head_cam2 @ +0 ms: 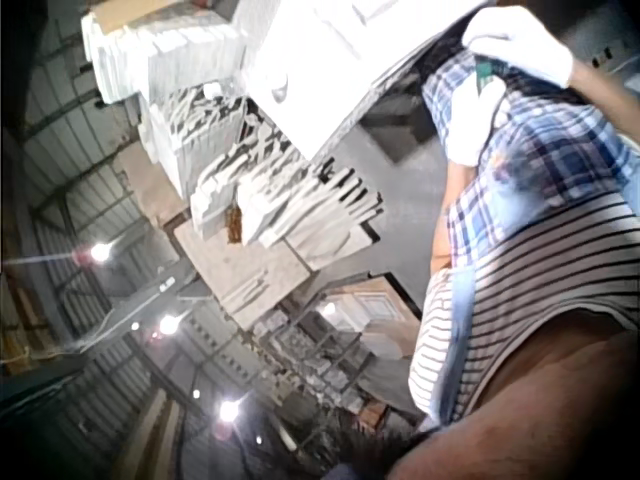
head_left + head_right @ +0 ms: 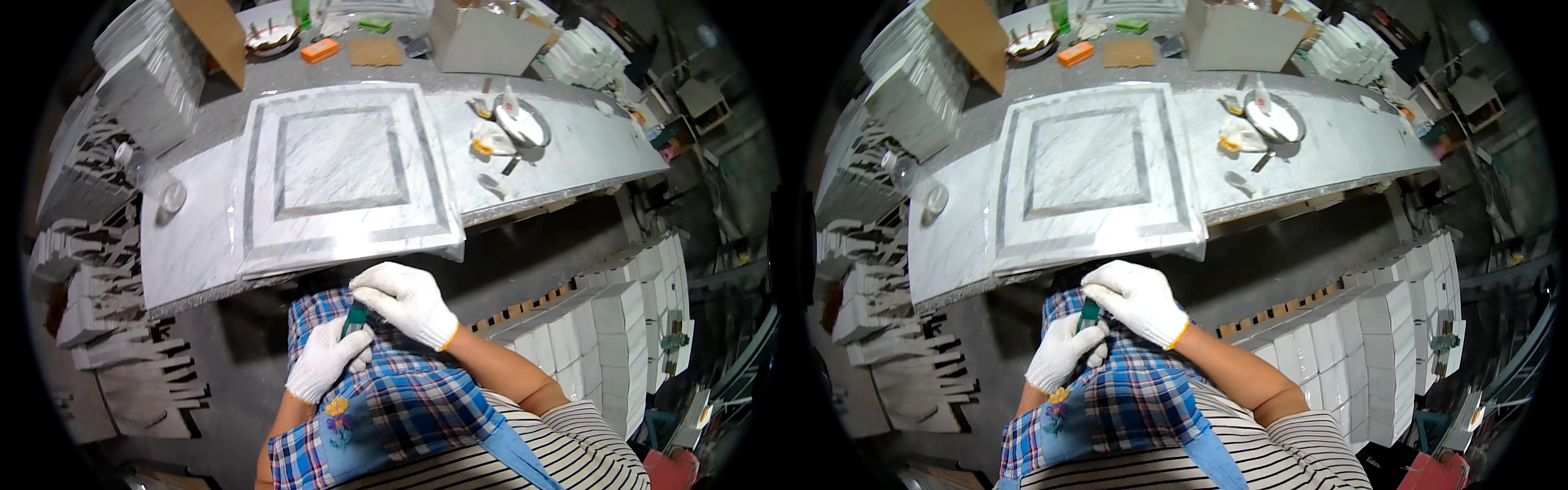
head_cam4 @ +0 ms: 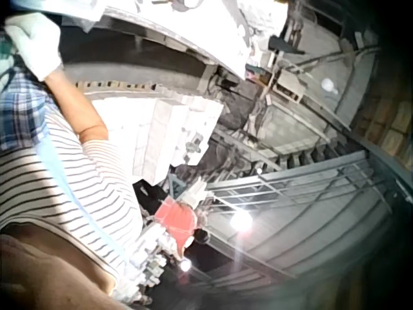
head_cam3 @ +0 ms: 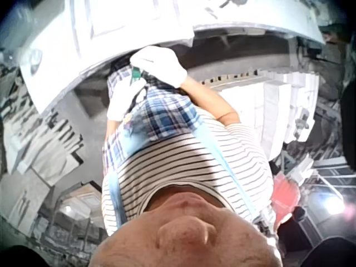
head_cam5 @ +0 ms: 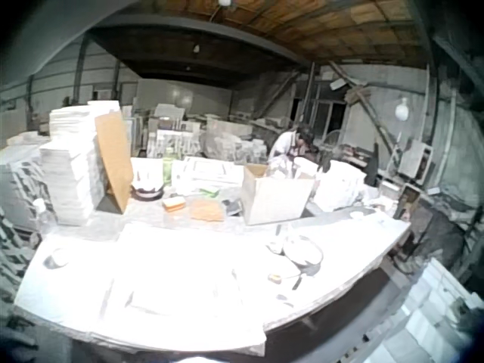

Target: The person picks up a square marble-patterned tile and places it on a workbench. They apply a clear protective film to the tile's surface, smoothing it out with their gloved hands. The person then uses a green utility knife to trim the excess film along the tile's edges.

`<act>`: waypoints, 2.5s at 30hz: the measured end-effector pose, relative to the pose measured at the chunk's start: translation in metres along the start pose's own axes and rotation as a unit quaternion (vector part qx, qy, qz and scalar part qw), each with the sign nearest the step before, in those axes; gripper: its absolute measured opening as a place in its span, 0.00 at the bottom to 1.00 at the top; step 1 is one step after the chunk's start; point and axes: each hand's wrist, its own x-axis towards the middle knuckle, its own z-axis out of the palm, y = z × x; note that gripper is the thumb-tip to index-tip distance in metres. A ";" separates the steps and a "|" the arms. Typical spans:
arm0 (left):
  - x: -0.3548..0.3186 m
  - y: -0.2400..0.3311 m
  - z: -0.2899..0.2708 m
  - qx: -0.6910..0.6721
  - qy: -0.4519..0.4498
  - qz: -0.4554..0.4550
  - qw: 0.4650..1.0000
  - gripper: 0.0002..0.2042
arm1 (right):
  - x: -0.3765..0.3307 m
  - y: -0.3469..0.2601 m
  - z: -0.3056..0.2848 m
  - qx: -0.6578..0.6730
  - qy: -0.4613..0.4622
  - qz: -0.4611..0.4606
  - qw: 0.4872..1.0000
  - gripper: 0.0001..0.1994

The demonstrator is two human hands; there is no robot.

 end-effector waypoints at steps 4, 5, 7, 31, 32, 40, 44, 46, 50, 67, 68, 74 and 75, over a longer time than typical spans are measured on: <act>-0.004 0.009 0.008 -0.039 0.001 -0.017 0.999 0.09 | 0.000 0.009 0.001 0.045 0.089 0.015 0.995 0.09; -0.005 0.009 0.008 -0.044 0.001 -0.017 0.999 0.09 | 0.000 0.009 0.001 0.063 0.081 0.057 0.993 0.09; -0.004 0.011 0.011 -0.035 0.010 -0.027 0.999 0.09 | 0.001 0.002 -0.004 0.112 0.057 0.138 0.982 0.10; 0.002 -0.005 -0.002 0.002 -0.005 -0.008 1.000 0.11 | 0.004 0.006 -0.020 0.102 0.057 0.133 0.984 0.16; 0.002 -0.005 -0.003 0.012 0.000 -0.009 1.000 0.11 | 0.005 0.006 -0.024 0.083 0.037 0.122 0.988 0.17; 0.007 -0.011 -0.004 0.035 -0.016 0.004 0.999 0.11 | 0.015 0.008 -0.048 0.036 -0.094 0.139 0.985 0.12; 0.011 -0.008 -0.008 0.099 -0.026 0.029 0.994 0.12 | 0.019 0.007 -0.048 0.025 -0.058 0.143 0.988 0.09; 0.008 -0.005 -0.008 0.088 -0.017 0.020 0.996 0.12 | 0.019 0.009 -0.047 0.054 -0.003 0.164 0.985 0.08; 0.006 -0.010 -0.008 0.071 -0.002 0.029 0.997 0.13 | 0.022 0.018 -0.051 0.101 0.053 0.201 0.973 0.09; 0.011 -0.011 -0.010 0.028 -0.029 0.016 0.999 0.11 | 0.018 0.028 -0.040 0.139 0.089 0.181 0.970 0.09; 0.012 -0.012 -0.010 0.023 -0.033 0.017 0.999 0.10 | 0.017 0.028 -0.040 0.134 0.088 0.179 0.971 0.09; 0.013 -0.011 -0.012 0.016 -0.049 -0.011 0.999 0.11 | 0.015 0.026 -0.040 0.114 0.098 0.160 0.976 0.08; 0.012 -0.010 -0.012 0.011 -0.054 -0.013 0.998 0.12 | 0.015 0.024 -0.040 0.108 0.095 0.153 0.978 0.08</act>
